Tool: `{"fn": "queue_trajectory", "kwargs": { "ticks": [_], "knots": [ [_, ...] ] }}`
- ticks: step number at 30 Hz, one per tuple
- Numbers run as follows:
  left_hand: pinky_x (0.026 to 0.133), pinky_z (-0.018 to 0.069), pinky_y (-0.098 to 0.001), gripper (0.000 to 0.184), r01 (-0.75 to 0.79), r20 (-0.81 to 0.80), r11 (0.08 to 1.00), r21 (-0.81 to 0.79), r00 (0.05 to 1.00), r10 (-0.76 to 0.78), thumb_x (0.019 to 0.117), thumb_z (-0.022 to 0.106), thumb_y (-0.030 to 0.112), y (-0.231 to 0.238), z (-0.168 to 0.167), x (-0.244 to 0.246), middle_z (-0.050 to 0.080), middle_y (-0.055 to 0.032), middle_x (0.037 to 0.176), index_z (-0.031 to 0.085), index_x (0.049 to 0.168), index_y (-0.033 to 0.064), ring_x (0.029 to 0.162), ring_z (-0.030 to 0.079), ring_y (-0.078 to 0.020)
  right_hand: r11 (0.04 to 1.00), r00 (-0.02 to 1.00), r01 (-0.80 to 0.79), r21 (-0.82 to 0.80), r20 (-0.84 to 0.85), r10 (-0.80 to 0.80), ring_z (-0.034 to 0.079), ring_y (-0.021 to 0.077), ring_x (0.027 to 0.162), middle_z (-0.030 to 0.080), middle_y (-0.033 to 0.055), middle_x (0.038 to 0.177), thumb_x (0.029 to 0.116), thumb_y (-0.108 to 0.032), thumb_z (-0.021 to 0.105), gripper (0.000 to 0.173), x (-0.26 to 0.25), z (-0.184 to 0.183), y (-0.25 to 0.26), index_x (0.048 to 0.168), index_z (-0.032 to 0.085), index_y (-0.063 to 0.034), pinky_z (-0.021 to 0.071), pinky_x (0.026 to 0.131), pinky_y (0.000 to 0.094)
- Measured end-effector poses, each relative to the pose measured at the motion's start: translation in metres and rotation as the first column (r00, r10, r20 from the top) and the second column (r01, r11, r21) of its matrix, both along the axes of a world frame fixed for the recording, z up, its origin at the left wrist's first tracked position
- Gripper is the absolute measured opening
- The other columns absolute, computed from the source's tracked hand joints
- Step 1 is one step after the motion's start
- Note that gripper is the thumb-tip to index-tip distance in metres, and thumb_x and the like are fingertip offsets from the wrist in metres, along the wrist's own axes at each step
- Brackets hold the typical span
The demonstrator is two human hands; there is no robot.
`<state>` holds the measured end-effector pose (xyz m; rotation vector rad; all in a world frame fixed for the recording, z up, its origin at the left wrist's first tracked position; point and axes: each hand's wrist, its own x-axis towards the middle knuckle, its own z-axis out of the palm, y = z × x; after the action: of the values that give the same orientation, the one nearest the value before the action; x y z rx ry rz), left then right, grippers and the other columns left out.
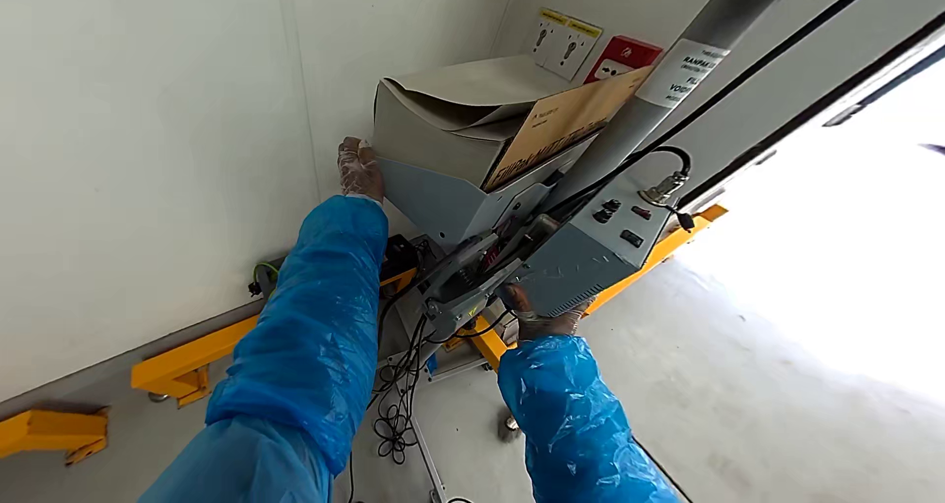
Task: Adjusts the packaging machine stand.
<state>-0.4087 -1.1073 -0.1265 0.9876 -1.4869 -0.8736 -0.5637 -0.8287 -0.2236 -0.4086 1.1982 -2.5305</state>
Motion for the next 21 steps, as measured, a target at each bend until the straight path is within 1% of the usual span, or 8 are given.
{"fn": "queue_trajectory", "kwargs": {
  "ticks": [10, 11, 13, 15, 17, 18, 20, 21],
  "knots": [
    [0.111, 0.0417, -0.0381, 0.044, 0.012, 0.133, 0.999, 0.050, 0.991, -0.018, 0.1117, 0.030, 0.020, 0.020, 0.004, 0.046, 0.054, -0.0297, 0.137, 0.050, 0.134, -0.0115, 0.131, 0.053, -0.0297, 0.985, 0.993, -0.098, 0.141, -0.054, 0.106, 0.055, 0.0197, 0.131, 0.050, 0.0084, 0.146, 0.1089, -0.051, 0.034, 0.060, 0.011, 0.002, 0.011, 0.158, 0.021, -0.0186, 0.0526, 0.104, 0.0449],
    [0.110, 0.0427, -0.0385, 0.044, 0.005, 0.159, 0.999, 0.050, 0.987, -0.013, 0.1118, 0.030, 0.021, 0.020, 0.005, 0.051, 0.055, -0.0293, 0.136, 0.051, 0.133, -0.0114, 0.130, 0.054, -0.0297, 0.974, 0.985, -0.099, 0.203, -0.116, 0.124, 0.054, 0.0196, 0.134, 0.049, 0.0095, 0.149, 0.1086, -0.040, 0.045, 0.062, 0.012, 0.000, 0.016, 0.159, 0.020, -0.0162, 0.0521, 0.106, 0.0425],
    [0.107, 0.0447, -0.0411, 0.047, -0.007, 0.226, 0.999, 0.048, 0.974, -0.004, 0.1123, 0.029, 0.026, 0.021, 0.002, 0.060, 0.058, -0.0278, 0.132, 0.055, 0.129, -0.0098, 0.126, 0.056, -0.0306, 0.884, 0.905, 0.018, 0.467, -0.383, 0.184, 0.048, 0.0196, 0.141, 0.037, 0.0153, 0.160, 0.0872, -0.014, 0.080, 0.105, 0.011, 0.001, 0.037, 0.162, 0.007, -0.0059, 0.0476, 0.113, 0.0353],
    [0.110, 0.0429, -0.0431, 0.050, 0.016, 0.272, 0.999, 0.031, 0.962, -0.024, 0.1126, 0.029, 0.030, 0.024, 0.003, 0.072, 0.058, -0.0267, 0.134, 0.056, 0.133, -0.0072, 0.128, 0.055, -0.0313, 0.762, 0.816, 0.095, 0.641, -0.488, 0.310, 0.037, 0.0248, 0.151, 0.014, 0.0184, 0.171, 0.0779, -0.018, 0.091, 0.125, 0.008, 0.004, 0.060, 0.164, 0.001, -0.0059, 0.0453, 0.116, 0.0402],
    [0.111, 0.0428, -0.0409, 0.049, 0.017, 0.212, 1.000, 0.013, 0.977, -0.019, 0.1111, 0.035, 0.032, 0.035, -0.003, 0.082, 0.055, -0.0249, 0.140, 0.050, 0.141, -0.0034, 0.132, 0.054, -0.0287, 0.763, 0.669, 0.112, 0.637, -0.616, 0.416, 0.037, 0.0315, 0.150, 0.009, 0.0231, 0.171, 0.0794, -0.026, 0.087, 0.120, -0.013, -0.017, 0.085, 0.165, 0.006, -0.0041, 0.0503, 0.110, 0.0467],
    [0.115, 0.0401, -0.0397, 0.051, 0.018, 0.161, 1.000, 0.015, 0.987, -0.021, 0.1108, 0.038, 0.031, 0.047, -0.002, 0.092, 0.047, -0.0259, 0.150, 0.041, 0.148, -0.0035, 0.139, 0.048, -0.0286, 0.778, 0.630, 0.086, 0.623, -0.639, 0.442, 0.040, 0.0334, 0.148, 0.011, 0.0231, 0.171, 0.0807, -0.026, 0.086, 0.115, -0.025, -0.034, 0.098, 0.164, 0.010, -0.0045, 0.0522, 0.106, 0.0489],
    [0.114, 0.0401, -0.0432, 0.055, -0.016, 0.057, 0.999, 0.028, 0.998, 0.014, 0.1108, 0.036, 0.028, 0.099, -0.011, 0.118, 0.033, -0.0238, 0.160, 0.027, 0.156, -0.0017, 0.146, 0.039, -0.0273, 0.737, 0.651, -0.024, 0.675, -0.549, 0.524, 0.041, 0.0348, 0.147, 0.014, 0.0222, 0.170, 0.0853, -0.020, 0.080, 0.104, -0.047, -0.074, 0.130, 0.164, 0.013, -0.0037, 0.0523, 0.105, 0.0493],
    [0.112, 0.0444, -0.0426, 0.056, -0.089, 0.029, 0.995, 0.035, 0.996, 0.088, 0.1098, 0.036, 0.029, 0.135, -0.026, 0.133, 0.035, -0.0210, 0.160, 0.028, 0.156, -0.0003, 0.144, 0.043, -0.0248, 0.661, 0.691, -0.095, 0.744, -0.429, 0.582, 0.041, 0.0372, 0.146, 0.017, 0.0234, 0.169, 0.0883, -0.015, 0.075, 0.097, -0.059, -0.095, 0.143, 0.163, 0.015, -0.0024, 0.0517, 0.106, 0.0500]
  ]
}}
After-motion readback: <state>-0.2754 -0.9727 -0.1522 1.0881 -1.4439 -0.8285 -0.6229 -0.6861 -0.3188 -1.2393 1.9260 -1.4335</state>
